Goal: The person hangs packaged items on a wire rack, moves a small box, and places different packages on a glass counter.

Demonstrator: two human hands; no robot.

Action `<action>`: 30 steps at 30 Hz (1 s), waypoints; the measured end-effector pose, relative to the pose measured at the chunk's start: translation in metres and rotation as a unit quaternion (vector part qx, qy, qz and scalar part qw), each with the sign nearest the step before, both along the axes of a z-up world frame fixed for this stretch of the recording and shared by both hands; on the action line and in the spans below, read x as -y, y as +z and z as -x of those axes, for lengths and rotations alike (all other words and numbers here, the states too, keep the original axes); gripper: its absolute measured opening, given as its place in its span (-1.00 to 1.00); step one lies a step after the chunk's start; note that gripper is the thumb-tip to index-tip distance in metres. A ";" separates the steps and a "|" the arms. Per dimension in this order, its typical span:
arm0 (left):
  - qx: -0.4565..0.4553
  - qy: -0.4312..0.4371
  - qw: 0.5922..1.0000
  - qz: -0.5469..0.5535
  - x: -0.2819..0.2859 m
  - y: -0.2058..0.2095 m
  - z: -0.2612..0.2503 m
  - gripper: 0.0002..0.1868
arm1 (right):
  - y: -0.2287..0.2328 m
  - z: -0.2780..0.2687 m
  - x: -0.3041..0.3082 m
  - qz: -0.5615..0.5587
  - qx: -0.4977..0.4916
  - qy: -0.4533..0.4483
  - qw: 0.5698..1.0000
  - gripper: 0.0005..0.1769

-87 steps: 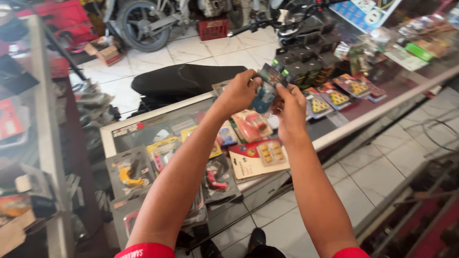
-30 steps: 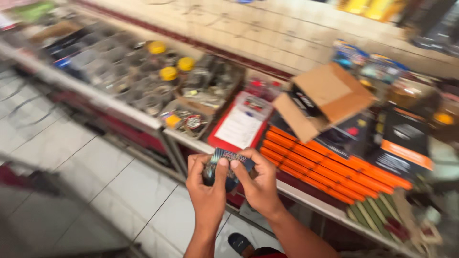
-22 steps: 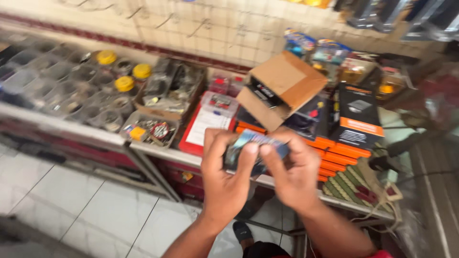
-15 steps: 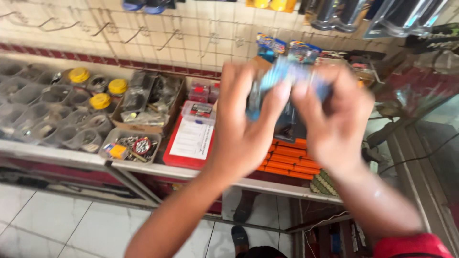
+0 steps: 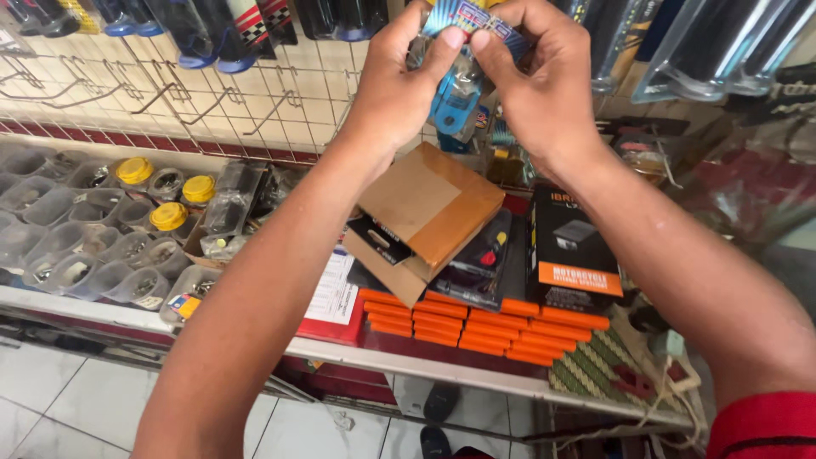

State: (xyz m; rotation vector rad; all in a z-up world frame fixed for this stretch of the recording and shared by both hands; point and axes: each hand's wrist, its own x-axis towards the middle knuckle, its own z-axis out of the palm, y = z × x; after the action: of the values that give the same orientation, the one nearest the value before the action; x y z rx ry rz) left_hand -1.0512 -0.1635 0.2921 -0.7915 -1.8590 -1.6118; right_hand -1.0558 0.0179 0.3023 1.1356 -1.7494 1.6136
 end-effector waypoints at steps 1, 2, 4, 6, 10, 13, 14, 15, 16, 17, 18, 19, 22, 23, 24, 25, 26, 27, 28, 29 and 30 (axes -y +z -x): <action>0.022 -0.002 1.000 0.004 0.001 -0.001 0.007 -0.70 | -0.003 0.008 -0.001 -0.005 0.004 -0.006 1.000 -0.95; 0.044 -0.003 0.999 0.008 0.003 -0.003 0.015 -0.73 | -0.005 0.015 -0.002 -0.010 0.007 -0.012 1.000 -0.96; -0.029 0.003 0.998 0.059 0.008 -0.003 0.032 -0.76 | -0.008 0.027 -0.006 -0.031 0.000 -0.010 0.999 -0.96; -0.084 0.017 0.990 0.108 0.016 -0.007 0.044 -0.78 | -0.013 0.036 -0.010 -0.049 -0.008 -0.003 0.999 -0.96; -0.089 0.029 0.978 0.186 0.033 -0.008 0.054 -0.79 | -0.022 0.050 -0.008 -0.081 0.010 0.001 0.997 -0.92; -0.023 0.030 0.975 0.217 0.041 -0.008 0.057 -0.79 | -0.027 0.057 -0.006 -0.115 -0.009 -0.023 0.993 -0.92; 0.003 0.032 0.974 0.226 0.043 -0.009 0.058 -0.79 | -0.030 0.059 -0.006 -0.127 -0.022 -0.033 0.991 -0.92; 0.000 0.011 0.976 0.216 0.044 -0.009 0.059 -0.80 | -0.030 0.060 -0.006 -0.135 -0.011 -0.044 0.990 -0.92; -0.003 -0.009 0.978 0.207 0.046 -0.010 0.061 -0.81 | -0.030 0.061 -0.005 -0.143 0.000 -0.055 0.988 -0.91; -0.002 -0.028 0.980 0.196 0.048 -0.013 0.062 -0.82 | -0.033 0.061 -0.003 -0.153 0.014 -0.063 0.986 -0.91; 0.027 -0.010 0.976 0.217 0.051 -0.016 0.064 -0.80 | -0.035 0.061 0.000 -0.149 0.018 -0.053 0.987 -0.91; 0.055 0.007 0.969 0.239 0.053 -0.017 0.067 -0.77 | -0.036 0.061 0.002 -0.145 0.022 -0.044 0.988 -0.90; 0.102 -0.034 0.967 0.232 0.054 -0.019 0.075 -0.79 | -0.034 0.054 0.006 -0.187 0.018 -0.122 0.975 -0.91; 0.113 -0.063 0.967 0.218 0.055 -0.020 0.076 -0.81 | -0.033 0.050 0.008 -0.209 0.017 -0.164 0.964 -0.91; 0.104 -0.055 0.965 0.234 0.056 -0.020 0.078 -0.80 | -0.031 0.050 0.010 -0.210 0.014 -0.162 0.964 -0.90; 0.098 -0.048 0.962 0.249 0.057 -0.020 0.078 -0.80 | -0.030 0.048 0.011 -0.211 0.014 -0.159 0.964 -0.90; 0.092 -0.040 0.959 0.264 0.058 -0.021 0.077 -0.79 | -0.030 0.046 0.012 -0.212 0.014 -0.155 0.965 -0.89; 0.088 -0.045 0.959 0.266 0.059 -0.019 0.076 -0.79 | -0.029 0.045 0.013 -0.214 0.018 -0.164 0.963 -0.89; 0.084 -0.050 0.959 0.268 0.059 -0.016 0.075 -0.79 | -0.028 0.042 0.014 -0.216 0.022 -0.173 0.961 -0.89; 0.079 -0.054 0.958 0.269 0.060 -0.014 0.072 -0.78 | -0.027 0.040 0.015 -0.219 0.025 -0.182 0.958 -0.90; 0.054 -0.051 0.958 0.276 0.059 -0.012 0.069 -0.77 | -0.026 0.037 0.014 -0.225 0.040 -0.190 0.955 -0.89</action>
State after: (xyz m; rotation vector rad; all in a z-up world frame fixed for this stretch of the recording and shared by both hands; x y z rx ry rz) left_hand -1.1206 -0.2229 0.2797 -1.0582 -2.4280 -1.2137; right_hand -1.0933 0.0037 0.2762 0.8474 -2.2992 1.0733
